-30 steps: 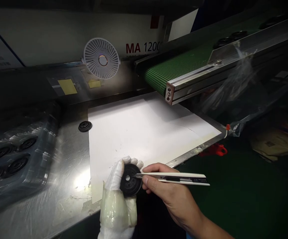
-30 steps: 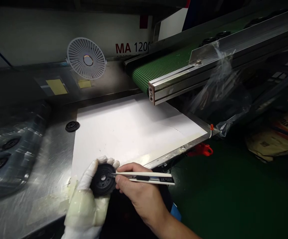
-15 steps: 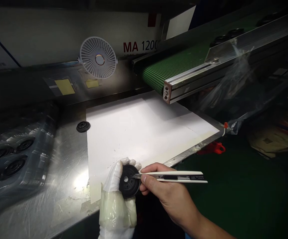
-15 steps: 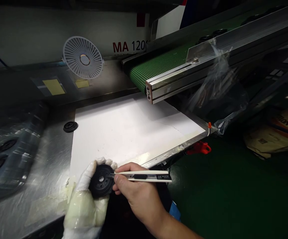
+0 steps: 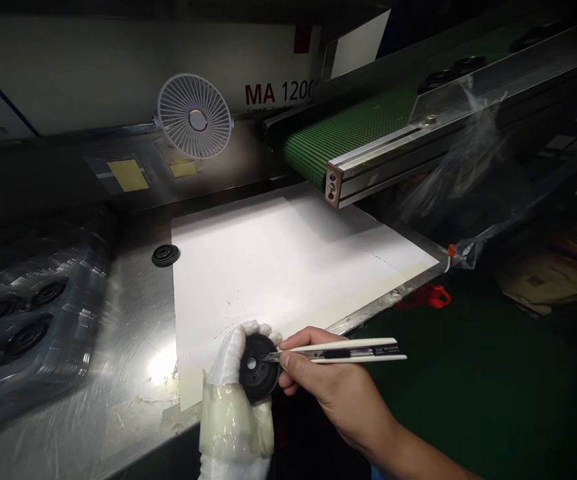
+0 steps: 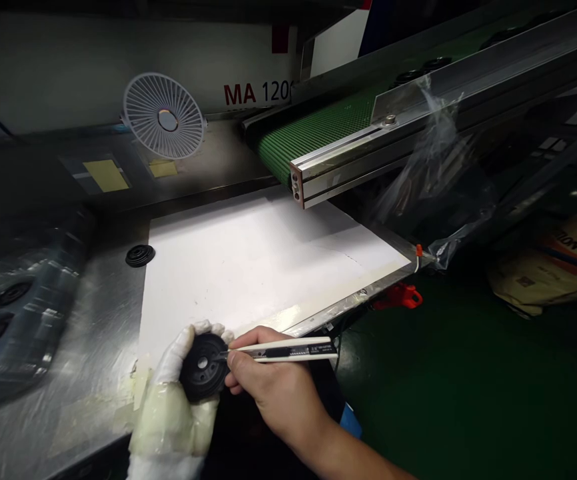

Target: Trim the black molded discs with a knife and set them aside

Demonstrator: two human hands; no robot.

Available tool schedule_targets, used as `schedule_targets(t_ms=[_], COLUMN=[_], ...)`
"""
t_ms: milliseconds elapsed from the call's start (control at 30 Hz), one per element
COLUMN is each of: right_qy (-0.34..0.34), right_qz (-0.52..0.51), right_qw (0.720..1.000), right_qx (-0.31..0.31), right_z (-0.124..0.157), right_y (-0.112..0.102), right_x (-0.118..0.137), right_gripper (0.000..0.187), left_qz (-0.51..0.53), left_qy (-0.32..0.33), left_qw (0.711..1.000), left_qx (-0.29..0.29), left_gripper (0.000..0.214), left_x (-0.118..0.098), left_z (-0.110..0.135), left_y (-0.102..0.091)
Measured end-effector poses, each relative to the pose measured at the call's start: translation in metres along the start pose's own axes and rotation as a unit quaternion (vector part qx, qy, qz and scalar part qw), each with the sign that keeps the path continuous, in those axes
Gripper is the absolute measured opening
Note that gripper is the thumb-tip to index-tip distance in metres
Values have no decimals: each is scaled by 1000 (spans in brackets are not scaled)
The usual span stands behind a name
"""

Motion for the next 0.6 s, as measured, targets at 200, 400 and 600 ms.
schedule_targets(t_ms=[200, 400, 600], right_qy=[31, 22, 4], right_qz=[-19, -60, -42], right_qw=[999, 998, 999], right_qx=[5, 8, -3], right_z=[-7, -5, -3], right_y=[1, 2, 1], right_x=[-4, -4, -1], right_gripper=[22, 23, 22], left_qz=[-27, -14, 6], left_qy=[8, 7, -23], left_qw=[998, 1000, 999], left_qx=[52, 25, 28], left_gripper=[16, 17, 15], left_x=[-3, 0, 3], left_z=[5, -2, -5], left_y=[-1, -5, -1])
Point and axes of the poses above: each hand's wrist, its own z-axis away from the middle knuckle, its own y-axis out of the palm, x = y × z, the point moved 3 cm from there along -z, towards the middle knuckle, and after that the axes turned 3 degrees about -x, right-handed, at the moved point
